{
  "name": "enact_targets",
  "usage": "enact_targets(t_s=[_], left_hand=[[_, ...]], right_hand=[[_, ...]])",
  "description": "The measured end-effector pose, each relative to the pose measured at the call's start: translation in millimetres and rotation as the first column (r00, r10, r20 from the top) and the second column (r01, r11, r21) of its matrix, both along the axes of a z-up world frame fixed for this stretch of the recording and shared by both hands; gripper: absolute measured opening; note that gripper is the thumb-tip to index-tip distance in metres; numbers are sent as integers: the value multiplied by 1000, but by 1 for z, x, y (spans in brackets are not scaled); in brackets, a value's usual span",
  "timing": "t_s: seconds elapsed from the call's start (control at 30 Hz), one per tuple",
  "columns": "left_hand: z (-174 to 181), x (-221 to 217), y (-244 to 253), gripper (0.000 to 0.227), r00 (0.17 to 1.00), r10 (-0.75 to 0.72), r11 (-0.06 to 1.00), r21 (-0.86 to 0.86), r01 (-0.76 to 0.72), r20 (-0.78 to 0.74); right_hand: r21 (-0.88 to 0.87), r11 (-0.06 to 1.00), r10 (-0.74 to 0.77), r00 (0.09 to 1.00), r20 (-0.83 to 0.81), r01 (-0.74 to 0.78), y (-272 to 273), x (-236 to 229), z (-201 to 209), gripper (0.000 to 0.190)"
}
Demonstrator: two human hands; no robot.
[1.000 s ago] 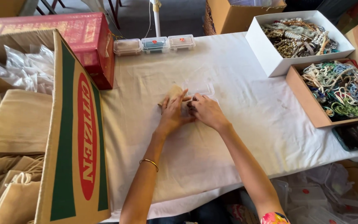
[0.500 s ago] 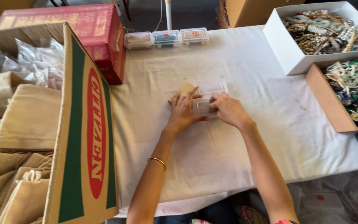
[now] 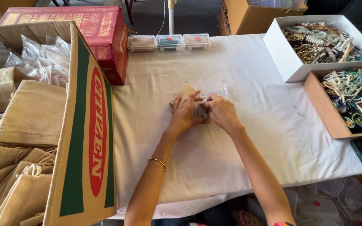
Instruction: Packing beaded necklaces and jewelry components into small plastic pouches and then into larger cloth drawstring bags.
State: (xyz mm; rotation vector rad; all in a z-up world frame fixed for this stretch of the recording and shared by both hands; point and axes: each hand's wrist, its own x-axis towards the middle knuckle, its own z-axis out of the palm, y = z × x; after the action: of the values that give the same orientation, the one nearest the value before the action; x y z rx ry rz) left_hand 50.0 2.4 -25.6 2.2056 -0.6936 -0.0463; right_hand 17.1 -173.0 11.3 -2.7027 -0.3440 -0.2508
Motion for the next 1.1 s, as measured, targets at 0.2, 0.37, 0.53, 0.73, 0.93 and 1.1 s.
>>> enact_targets(t_s=[0.2, 0.37, 0.53, 0.73, 0.93, 1.1], left_hand=[[2, 2, -2, 122, 1000, -1, 1000, 27, 1, 1], [13, -1, -1, 115, 1000, 2, 999, 48, -2, 9], [50, -20, 0, 72, 958, 3, 999, -48, 11, 288], [62, -21, 11, 60, 998, 51, 659, -753, -6, 37], [61, -12, 14, 54, 995, -34, 780, -625, -30, -89], [18, -4, 0, 58, 968, 4, 982, -184, 44, 253]], right_hand=[[-157, 955, -243, 968, 66, 251, -13, 4, -27, 22], [-305, 857, -387, 910, 151, 415, -23, 12, -37, 14], [-227, 909, -335, 937, 102, 349, -24, 5, -26, 15], [-180, 927, -324, 944, 63, 330, -20, -2, -19, 15], [-138, 942, -296, 950, 94, 307, -17, -2, -11, 17], [-143, 942, -288, 951, 112, 303, -13, -1, -9, 19]])
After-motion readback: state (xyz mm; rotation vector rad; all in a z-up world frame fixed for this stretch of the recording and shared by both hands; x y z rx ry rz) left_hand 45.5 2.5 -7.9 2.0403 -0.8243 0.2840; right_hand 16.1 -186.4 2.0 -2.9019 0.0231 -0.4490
